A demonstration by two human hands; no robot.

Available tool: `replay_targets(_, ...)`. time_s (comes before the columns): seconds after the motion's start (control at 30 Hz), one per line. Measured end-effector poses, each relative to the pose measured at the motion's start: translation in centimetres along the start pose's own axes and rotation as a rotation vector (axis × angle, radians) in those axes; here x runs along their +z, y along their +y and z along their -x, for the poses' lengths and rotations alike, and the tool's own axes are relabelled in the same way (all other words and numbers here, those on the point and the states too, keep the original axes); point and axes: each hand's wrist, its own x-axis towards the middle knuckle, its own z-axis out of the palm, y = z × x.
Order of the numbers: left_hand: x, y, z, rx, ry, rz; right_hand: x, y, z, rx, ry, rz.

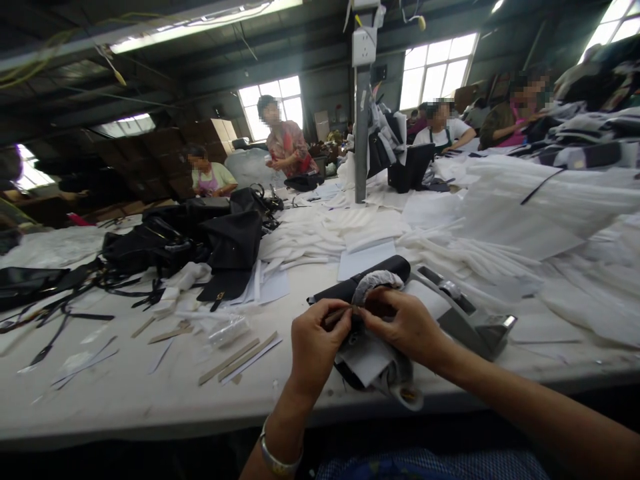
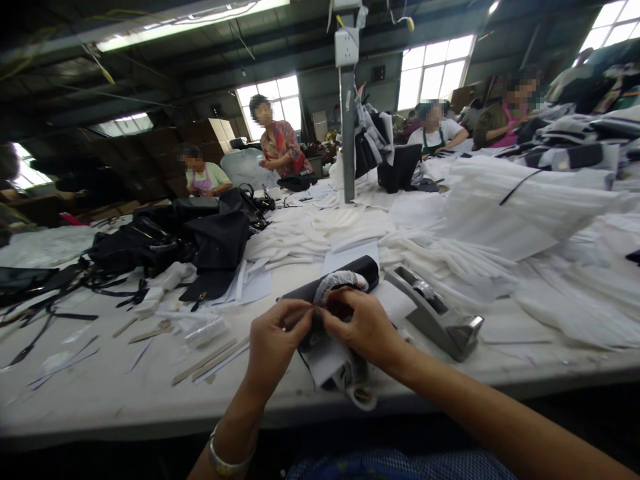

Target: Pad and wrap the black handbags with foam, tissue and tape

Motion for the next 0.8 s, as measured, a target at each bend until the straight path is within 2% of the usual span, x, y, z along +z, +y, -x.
replay_targets(0.17, 1.4, 0.5, 0.6, 0.109, 0.218, -0.335, 0.7, 0.1, -0.1, 0.012, 0.063, -0.020)
replay_targets(0.27, 2.0, 0.7, 0.9, 0.159, 0.276, -0.389, 0.9, 0.3, -0.4, 0.029, 0.072, -0.040)
replay_targets(0.47, 2.2, 1.3, 2.2, 0.110, 0.147, -0.155, 1.1, 0.5, -0.9, 0.057, 0.077, -0.100)
replay_targets(0.63, 0.9, 1.8, 2.6, 0.024, -0.049, 0.044, 1.0, 0.4, -1.1, 0.083, 0.061, -0.155)
replay_targets(0.7, 0.4, 1.5, 2.1, -0.021, -0.045, 0.088, 0.8, 0.3, -1.2, 0.093, 0.049, -0.173)
replay_targets(0.8, 0.2, 0.9, 1.0, -0.046, 0.028, 0.097, 0.6, 0.3, -1.2, 0.122, 0.026, -0.209)
